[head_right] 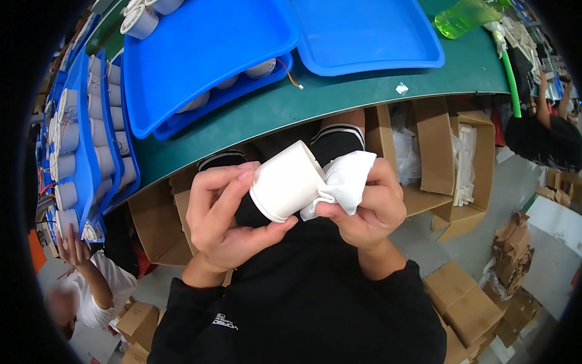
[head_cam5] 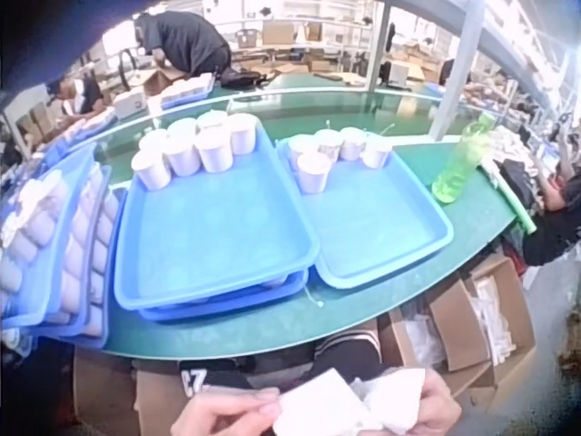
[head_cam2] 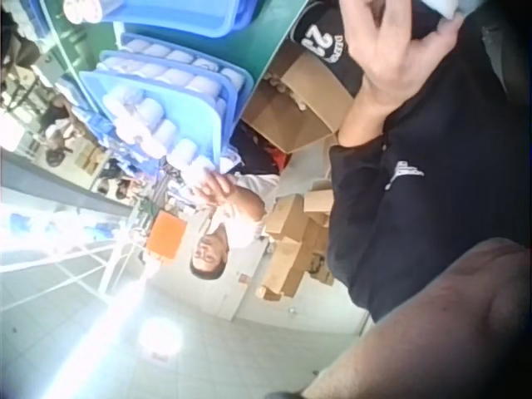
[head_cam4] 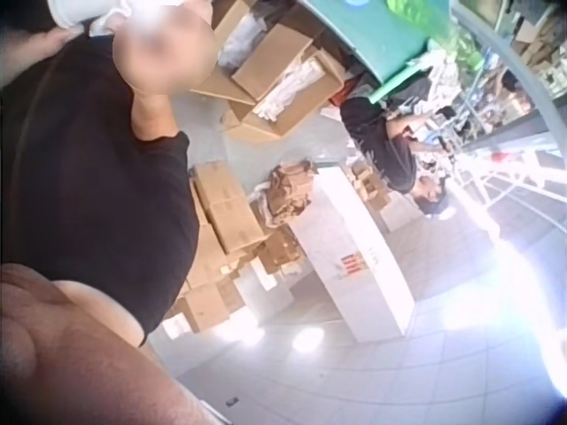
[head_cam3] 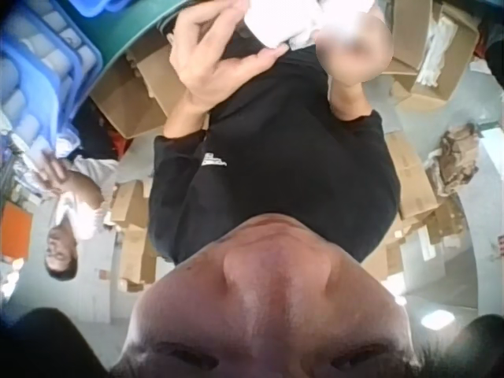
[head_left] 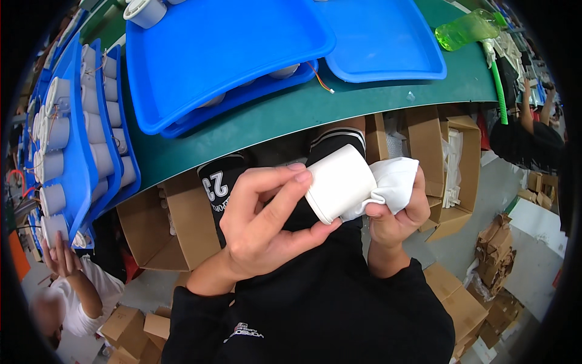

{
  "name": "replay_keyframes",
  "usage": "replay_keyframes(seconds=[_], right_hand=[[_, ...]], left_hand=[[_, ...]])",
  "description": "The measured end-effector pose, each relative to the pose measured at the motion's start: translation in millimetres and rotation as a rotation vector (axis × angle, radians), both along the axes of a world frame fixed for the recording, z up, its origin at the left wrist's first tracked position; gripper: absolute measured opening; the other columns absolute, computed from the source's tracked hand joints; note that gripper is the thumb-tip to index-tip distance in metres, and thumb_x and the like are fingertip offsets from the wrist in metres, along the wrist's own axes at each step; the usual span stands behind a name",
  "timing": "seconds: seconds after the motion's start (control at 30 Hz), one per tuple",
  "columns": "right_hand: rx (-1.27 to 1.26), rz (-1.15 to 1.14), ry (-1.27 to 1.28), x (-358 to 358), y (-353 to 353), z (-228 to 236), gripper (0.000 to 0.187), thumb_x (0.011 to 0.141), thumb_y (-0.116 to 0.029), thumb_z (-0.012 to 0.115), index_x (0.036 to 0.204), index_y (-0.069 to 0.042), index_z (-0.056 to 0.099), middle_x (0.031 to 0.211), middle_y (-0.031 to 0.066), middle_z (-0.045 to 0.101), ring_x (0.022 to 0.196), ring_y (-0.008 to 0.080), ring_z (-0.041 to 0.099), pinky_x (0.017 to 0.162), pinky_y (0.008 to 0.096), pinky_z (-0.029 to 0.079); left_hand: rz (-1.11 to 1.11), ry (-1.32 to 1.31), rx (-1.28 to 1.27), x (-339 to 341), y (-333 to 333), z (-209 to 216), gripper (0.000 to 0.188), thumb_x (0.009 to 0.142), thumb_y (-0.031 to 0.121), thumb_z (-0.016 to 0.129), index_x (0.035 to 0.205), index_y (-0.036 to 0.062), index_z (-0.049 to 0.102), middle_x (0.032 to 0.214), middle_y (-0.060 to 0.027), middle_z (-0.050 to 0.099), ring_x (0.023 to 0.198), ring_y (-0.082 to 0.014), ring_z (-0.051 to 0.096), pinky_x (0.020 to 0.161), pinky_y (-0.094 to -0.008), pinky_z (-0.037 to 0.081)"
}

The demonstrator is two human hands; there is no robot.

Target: Cleaning and inspecting white cylindrical electronic components with a cloth at a factory workbench.

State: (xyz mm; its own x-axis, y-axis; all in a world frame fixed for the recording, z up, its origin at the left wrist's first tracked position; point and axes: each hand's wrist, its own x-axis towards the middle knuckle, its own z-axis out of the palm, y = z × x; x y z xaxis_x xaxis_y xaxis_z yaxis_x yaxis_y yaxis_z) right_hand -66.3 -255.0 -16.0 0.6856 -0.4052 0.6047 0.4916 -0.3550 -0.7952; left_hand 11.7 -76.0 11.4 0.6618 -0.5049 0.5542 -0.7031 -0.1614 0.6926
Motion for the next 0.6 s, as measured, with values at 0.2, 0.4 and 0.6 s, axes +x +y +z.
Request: replay_keyframes(seconds=[0.2, 0.4, 0.6], right_hand=[[-0.436, -0.051, -0.011, -7, 6, 15, 0.038, 0.07, -0.03, 0.081, 0.091, -0.008, 0.059, 0.097, 0.0055, 0.045, 0.077, 0.0254, 0.053, 0.06, 0.036, 0.042], [-0.491, -0.065, -0.105, 10, -4, 14, 0.035, 0.072, -0.032, 0.08, 0.089, -0.007, 0.062, 0.1, 0.0074, 0.049, 0.079, 0.0284, 0.054, 0.062, 0.0371, 0.045], [-0.171, -0.407, -0.001, 31, -23, 7, 0.026, 0.068, -0.003, 0.083, 0.082, -0.002, 0.061, 0.087, 0.0068, 0.056, 0.066, 0.0131, 0.05, 0.055, 0.0222, 0.04]], left_hand=[[0.01, -0.116, -0.047, -4, 0, 4, 0.056, 0.055, 0.007, 0.087, 0.106, -0.0028, 0.065, 0.101, -0.0158, 0.06, 0.086, -0.0293, 0.064, 0.072, -0.0343, 0.057], [0.061, -0.2, -0.074, 0, 0, -1, 0.054, 0.056, 0.008, 0.087, 0.103, -0.0025, 0.064, 0.106, -0.0148, 0.056, 0.09, -0.0307, 0.063, 0.073, -0.0335, 0.056], [0.008, -0.245, -0.083, -7, -5, 1, 0.055, 0.055, 0.008, 0.088, 0.104, -0.0019, 0.063, 0.106, -0.0157, 0.056, 0.092, -0.0307, 0.062, 0.077, -0.0347, 0.058]])
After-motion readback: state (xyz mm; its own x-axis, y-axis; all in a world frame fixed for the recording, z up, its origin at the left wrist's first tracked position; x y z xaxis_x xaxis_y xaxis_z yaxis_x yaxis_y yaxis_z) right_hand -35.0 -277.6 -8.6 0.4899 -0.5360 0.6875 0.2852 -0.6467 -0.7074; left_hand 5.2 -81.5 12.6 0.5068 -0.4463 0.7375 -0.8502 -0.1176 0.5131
